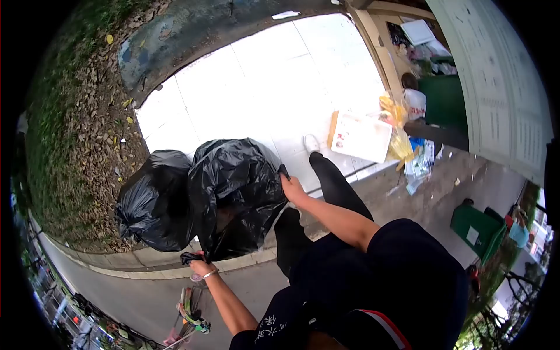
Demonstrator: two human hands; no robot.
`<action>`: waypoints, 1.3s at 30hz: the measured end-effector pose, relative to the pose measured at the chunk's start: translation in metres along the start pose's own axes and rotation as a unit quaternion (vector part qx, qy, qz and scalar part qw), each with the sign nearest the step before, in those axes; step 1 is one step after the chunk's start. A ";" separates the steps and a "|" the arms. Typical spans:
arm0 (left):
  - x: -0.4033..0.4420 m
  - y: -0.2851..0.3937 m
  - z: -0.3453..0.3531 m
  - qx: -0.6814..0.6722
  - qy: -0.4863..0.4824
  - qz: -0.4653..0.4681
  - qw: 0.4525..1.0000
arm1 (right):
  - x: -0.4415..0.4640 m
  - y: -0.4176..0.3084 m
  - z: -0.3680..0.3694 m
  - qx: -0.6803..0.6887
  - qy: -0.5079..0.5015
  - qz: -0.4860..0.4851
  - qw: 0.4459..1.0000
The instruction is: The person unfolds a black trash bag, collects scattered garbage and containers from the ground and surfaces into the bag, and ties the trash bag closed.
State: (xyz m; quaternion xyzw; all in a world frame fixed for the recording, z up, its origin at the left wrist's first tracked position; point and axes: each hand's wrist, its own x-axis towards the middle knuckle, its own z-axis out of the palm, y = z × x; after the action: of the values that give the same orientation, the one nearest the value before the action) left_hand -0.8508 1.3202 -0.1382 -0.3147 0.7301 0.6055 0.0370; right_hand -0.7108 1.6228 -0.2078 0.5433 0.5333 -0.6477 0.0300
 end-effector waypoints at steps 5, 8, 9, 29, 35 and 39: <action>-0.028 0.053 0.113 0.056 -0.025 0.052 0.997 | 0.067 -0.043 -0.043 0.049 -0.017 -0.007 0.999; -0.048 0.080 0.183 0.044 -0.019 0.057 0.997 | 0.091 -0.119 -0.097 0.050 -0.007 0.021 0.998; -0.054 0.088 0.204 0.067 -0.022 0.060 0.996 | 0.103 -0.136 -0.112 0.056 0.006 -0.002 0.998; -0.296 0.119 0.609 0.011 -0.482 0.005 0.876 | 0.189 -0.268 -0.482 0.185 0.373 -0.186 0.890; -0.317 0.098 0.732 0.036 -0.627 0.024 0.778 | 0.248 -0.234 -0.555 0.222 0.509 -0.198 0.808; -0.339 0.075 0.808 0.019 -0.725 0.002 0.688 | 0.272 -0.193 -0.580 0.114 0.537 -0.121 0.827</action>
State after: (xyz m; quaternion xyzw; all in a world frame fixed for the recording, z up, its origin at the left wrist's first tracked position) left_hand -0.8821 2.1988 -0.1391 0.2250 0.4879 0.6309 0.5597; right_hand -0.5516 2.2721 -0.1886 0.7358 0.4496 -0.3081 -0.4020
